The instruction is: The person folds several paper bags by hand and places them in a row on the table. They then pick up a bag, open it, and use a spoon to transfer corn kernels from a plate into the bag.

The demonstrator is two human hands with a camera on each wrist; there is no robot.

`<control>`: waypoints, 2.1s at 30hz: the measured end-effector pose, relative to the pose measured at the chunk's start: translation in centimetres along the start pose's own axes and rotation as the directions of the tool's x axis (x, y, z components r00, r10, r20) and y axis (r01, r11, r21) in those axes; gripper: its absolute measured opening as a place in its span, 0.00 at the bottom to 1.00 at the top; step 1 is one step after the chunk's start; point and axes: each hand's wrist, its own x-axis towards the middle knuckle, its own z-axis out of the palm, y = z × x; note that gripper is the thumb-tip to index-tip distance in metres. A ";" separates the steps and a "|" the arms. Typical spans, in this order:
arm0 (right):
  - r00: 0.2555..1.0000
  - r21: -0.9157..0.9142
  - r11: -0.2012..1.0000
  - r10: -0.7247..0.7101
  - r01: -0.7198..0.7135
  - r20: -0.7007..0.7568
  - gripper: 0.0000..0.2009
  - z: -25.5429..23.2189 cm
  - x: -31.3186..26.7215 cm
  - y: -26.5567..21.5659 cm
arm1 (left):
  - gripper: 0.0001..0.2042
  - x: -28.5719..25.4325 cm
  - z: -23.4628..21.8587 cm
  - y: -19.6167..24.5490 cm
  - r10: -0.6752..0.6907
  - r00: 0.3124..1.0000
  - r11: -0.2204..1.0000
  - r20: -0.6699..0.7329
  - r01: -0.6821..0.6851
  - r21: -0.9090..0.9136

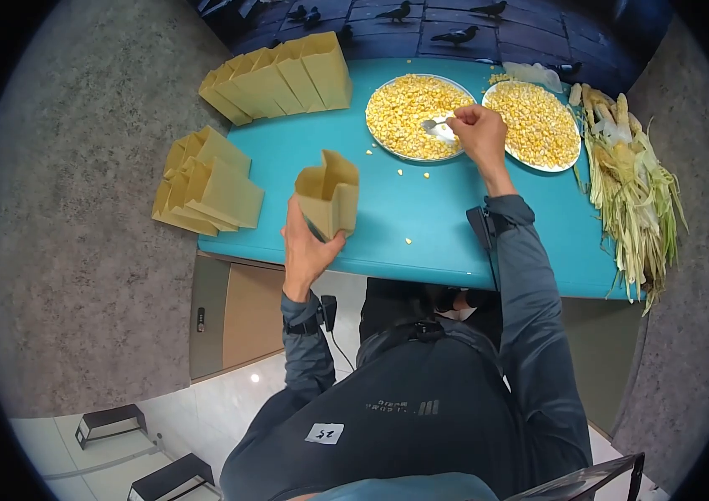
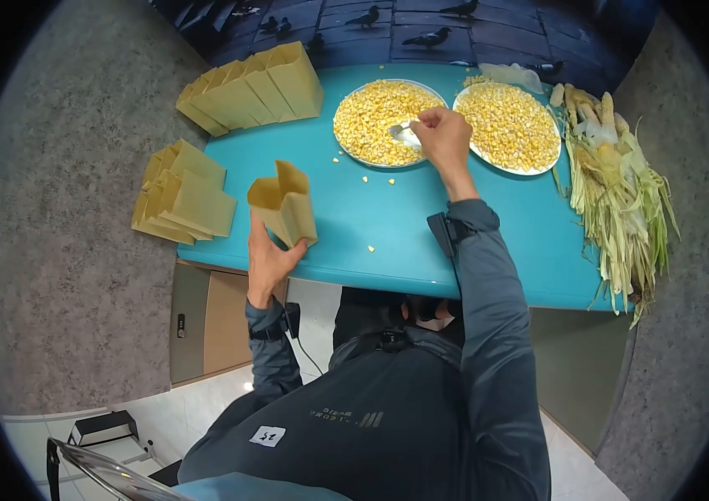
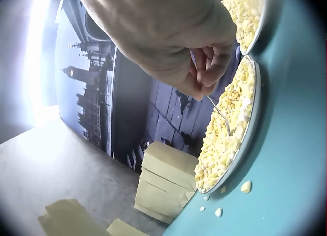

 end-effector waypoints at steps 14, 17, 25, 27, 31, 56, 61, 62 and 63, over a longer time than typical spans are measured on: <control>0.989 -0.190 0.981 -0.006 0.034 0.146 0.07 -3.2 3.3 0.5 | 0.44 10.5 -2.8 -0.8 0.199 0.937 0.938 0.286 -0.266 0.220; 0.978 0.005 0.989 0.142 -0.145 0.151 0.08 -0.5 2.5 -0.3 | 0.44 11.8 -2.5 -0.9 0.146 0.916 0.925 0.373 -0.260 0.277; 0.876 0.434 0.761 0.399 -0.482 0.273 0.02 2.8 2.4 0.1 | 0.47 14.4 -1.8 -1.6 0.095 0.888 0.907 0.451 -0.264 0.328; 0.869 0.424 0.761 0.399 -0.491 0.291 0.03 2.5 2.7 0.8 | 0.48 14.9 -1.3 -1.6 0.086 0.881 0.912 0.464 -0.257 0.319; 0.882 0.465 0.750 0.376 -0.470 0.284 0.07 0.9 3.0 0.9 | 0.48 15.2 -0.4 -1.4 0.042 0.881 0.919 0.471 -0.219 0.328; 0.918 0.058 0.929 -0.371 0.367 0.139 0.06 -4.4 6.2 -5.3 | 0.43 12.9 3.7 0.7 0.062 0.952 0.989 0.300 -0.099 0.110; 0.952 -0.211 0.930 -0.283 0.302 0.116 0.06 -5.4 7.8 -0.9 | 0.42 11.6 3.3 0.4 0.056 0.981 0.997 0.185 -0.065 0.043; 0.964 -0.217 0.940 -0.248 0.264 0.101 0.06 -5.3 7.8 -0.2 | 0.41 11.2 3.2 0.5 0.050 0.987 0.998 0.155 -0.056 0.035; 0.973 -0.223 0.948 -0.210 0.225 0.091 0.06 -5.1 7.6 0.2 | 0.41 10.8 3.1 0.6 0.030 0.989 0.999 0.148 -0.034 0.028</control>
